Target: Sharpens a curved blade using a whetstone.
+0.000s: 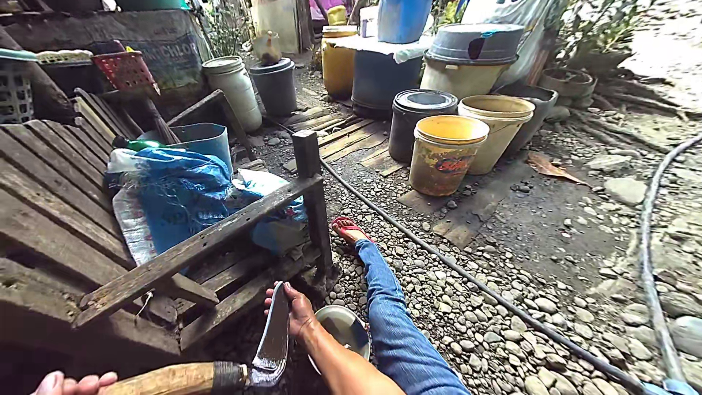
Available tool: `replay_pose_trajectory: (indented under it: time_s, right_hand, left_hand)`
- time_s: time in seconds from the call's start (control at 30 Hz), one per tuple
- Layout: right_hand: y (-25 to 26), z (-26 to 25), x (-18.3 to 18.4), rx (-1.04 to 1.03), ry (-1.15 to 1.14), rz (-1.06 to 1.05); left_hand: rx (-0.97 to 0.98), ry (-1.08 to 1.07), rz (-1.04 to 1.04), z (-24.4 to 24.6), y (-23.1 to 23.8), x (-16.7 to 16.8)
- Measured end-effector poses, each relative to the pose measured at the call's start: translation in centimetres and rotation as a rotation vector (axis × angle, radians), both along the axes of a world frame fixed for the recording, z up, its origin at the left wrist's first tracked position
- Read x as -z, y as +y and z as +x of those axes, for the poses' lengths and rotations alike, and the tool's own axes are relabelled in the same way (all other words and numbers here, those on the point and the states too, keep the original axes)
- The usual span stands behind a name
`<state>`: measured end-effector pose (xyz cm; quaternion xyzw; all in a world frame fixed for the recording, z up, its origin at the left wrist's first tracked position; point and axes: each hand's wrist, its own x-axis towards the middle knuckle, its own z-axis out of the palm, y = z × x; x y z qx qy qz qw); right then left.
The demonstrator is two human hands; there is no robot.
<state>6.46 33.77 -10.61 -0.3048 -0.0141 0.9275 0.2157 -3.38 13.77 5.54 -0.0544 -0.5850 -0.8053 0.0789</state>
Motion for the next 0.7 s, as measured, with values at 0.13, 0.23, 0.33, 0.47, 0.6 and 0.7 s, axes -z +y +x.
replay_pose_trajectory:
  time_s: [0.13, 0.23, 0.33, 0.47, 0.6, 0.7]
  right_hand:
    - [0.4, 0.3, -0.3, -0.009, 0.079, 0.031]
    - [0.3, 0.2, -0.4, 0.012, 0.034, 0.036]
    - [0.1, 0.2, -0.4, 0.034, -0.006, 0.038]
    - [0.0, 0.4, -0.1, 0.038, -0.008, 0.036]
    - [0.0, 0.3, -0.3, 0.032, -0.001, 0.04]
    - [0.4, 0.4, 0.5, -0.069, -0.137, 0.177]
  left_hand:
    - [-0.071, -0.051, 0.011, 0.2, 0.4, 0.0]
    - [-0.114, -0.03, 0.018, 0.6, 0.9, -0.1]
    - [-0.132, 0.006, 0.009, 0.8, 1.1, -0.2]
    - [-0.147, 0.017, 0.013, 0.6, 1.1, 0.2]
    - [-0.166, 0.026, 0.032, 0.6, 1.2, 0.3]
    - [-0.18, 0.046, 0.032, 0.7, 1.5, 0.1]
